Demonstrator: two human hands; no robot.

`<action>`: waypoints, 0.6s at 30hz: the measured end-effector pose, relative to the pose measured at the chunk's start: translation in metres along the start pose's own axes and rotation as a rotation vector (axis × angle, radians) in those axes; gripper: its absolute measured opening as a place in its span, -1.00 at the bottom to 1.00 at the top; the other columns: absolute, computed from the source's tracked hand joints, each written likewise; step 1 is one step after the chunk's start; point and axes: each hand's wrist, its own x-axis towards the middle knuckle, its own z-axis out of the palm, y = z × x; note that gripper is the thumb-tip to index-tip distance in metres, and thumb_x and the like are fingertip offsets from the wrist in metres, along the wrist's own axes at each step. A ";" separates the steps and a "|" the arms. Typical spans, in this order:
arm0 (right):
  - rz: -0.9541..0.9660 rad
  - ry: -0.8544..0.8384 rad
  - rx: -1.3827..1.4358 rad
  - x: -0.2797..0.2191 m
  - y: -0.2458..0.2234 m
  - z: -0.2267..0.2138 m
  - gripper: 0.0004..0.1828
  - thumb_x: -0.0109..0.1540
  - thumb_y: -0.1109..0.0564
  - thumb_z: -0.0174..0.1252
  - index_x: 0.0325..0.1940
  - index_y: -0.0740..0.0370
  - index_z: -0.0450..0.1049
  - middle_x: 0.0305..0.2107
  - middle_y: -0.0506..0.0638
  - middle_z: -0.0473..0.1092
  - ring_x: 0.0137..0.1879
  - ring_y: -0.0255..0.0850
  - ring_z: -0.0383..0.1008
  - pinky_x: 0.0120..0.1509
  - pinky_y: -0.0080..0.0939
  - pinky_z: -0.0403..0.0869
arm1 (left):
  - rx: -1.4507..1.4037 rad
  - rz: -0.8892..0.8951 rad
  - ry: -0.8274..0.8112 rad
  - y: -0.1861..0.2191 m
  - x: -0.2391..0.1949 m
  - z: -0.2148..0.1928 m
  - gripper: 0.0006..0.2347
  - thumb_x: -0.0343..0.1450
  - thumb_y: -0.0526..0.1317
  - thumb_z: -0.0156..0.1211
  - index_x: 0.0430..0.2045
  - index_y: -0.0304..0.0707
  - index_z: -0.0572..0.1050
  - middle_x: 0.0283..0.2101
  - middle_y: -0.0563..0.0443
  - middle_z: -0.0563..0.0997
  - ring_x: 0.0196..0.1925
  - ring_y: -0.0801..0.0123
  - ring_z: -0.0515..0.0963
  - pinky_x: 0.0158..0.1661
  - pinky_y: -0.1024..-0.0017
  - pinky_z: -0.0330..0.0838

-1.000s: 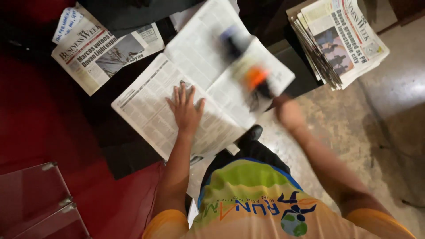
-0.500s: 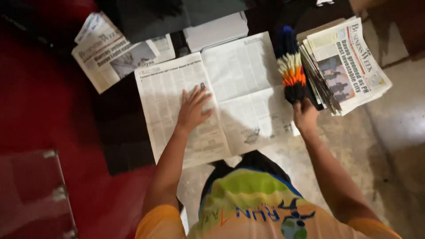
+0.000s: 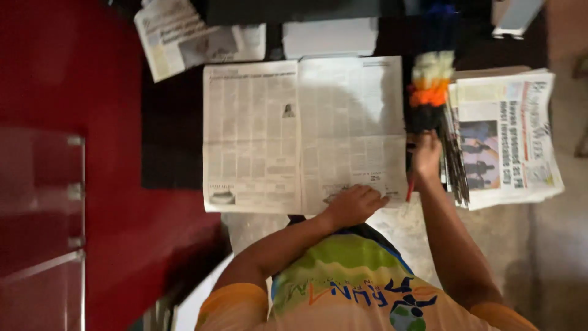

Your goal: The recorder uses a colorful duster to clean individual pages and stacks of newspapers on a desk before organizing them.

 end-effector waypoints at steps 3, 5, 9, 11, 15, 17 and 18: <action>-0.015 -0.035 -0.214 0.013 0.006 -0.030 -0.57 0.55 -0.08 -0.15 0.29 0.31 0.34 0.02 -0.01 0.38 0.06 -0.21 0.36 0.14 -0.20 0.35 | 0.076 -0.030 -0.111 0.011 0.014 -0.046 -0.64 0.41 -0.25 0.23 0.13 -0.29 0.60 -0.16 -0.05 0.61 -0.08 0.11 0.59 -0.01 0.19 0.51; 0.019 -0.056 -0.241 0.021 0.013 -0.049 -0.55 0.58 -0.09 -0.17 0.25 0.37 0.34 -0.05 0.06 0.36 0.02 -0.19 0.33 0.12 -0.17 0.35 | 0.007 -0.114 0.072 0.015 0.014 -0.070 -0.74 0.41 -0.29 0.26 -0.01 -0.28 0.61 -0.18 -0.04 0.64 -0.14 0.14 0.63 -0.09 0.20 0.54; -0.282 -0.175 -0.115 0.002 -0.037 -0.056 -0.54 0.53 -0.03 -0.24 0.30 0.38 0.31 -0.01 0.06 0.37 0.08 -0.24 0.35 0.16 -0.23 0.37 | -0.073 -0.290 0.579 0.004 -0.009 -0.092 -0.87 0.36 -0.44 0.29 -0.27 -0.29 0.60 -0.25 -0.11 0.67 -0.29 0.21 0.69 -0.32 0.33 0.61; -0.374 -0.218 -0.075 -0.014 -0.076 -0.039 -0.55 0.55 -0.01 -0.25 0.24 0.41 0.36 -0.04 0.07 0.41 0.07 -0.25 0.40 0.17 -0.26 0.40 | -0.088 -0.516 0.726 -0.004 -0.040 -0.080 -0.92 0.37 -0.43 0.33 -0.33 -0.30 0.60 -0.31 -0.08 0.67 -0.32 0.29 0.69 -0.35 0.40 0.60; -0.435 -0.214 -0.262 -0.025 -0.081 -0.013 -0.51 0.50 -0.10 -0.23 0.03 0.37 0.44 -0.55 0.00 0.31 -0.44 -0.27 0.29 -0.35 -0.27 0.27 | -0.202 -0.912 1.059 -0.010 -0.081 -0.096 -0.95 0.38 -0.47 0.33 -0.37 -0.39 0.61 -0.34 -0.09 0.64 -0.32 0.37 0.59 -0.36 0.49 0.43; -0.445 -0.268 -0.231 -0.041 -0.106 0.007 -0.52 0.50 -0.09 -0.20 0.06 0.38 0.44 -0.50 -0.04 0.35 -0.41 -0.31 0.35 -0.33 -0.26 0.32 | -0.281 -0.985 1.240 -0.027 -0.123 -0.081 -0.96 0.40 -0.46 0.33 -0.34 -0.41 0.61 -0.31 -0.05 0.63 -0.28 0.41 0.59 -0.24 0.49 0.47; -0.452 -0.310 -0.205 -0.050 -0.119 0.018 -0.53 0.50 -0.08 -0.16 0.08 0.40 0.44 -0.46 -0.08 0.39 -0.38 -0.34 0.41 -0.31 -0.26 0.36 | -0.374 -1.046 1.415 -0.035 -0.146 -0.075 -0.96 0.43 -0.45 0.33 -0.32 -0.43 0.61 -0.28 -0.02 0.63 -0.23 0.45 0.59 -0.12 0.49 0.52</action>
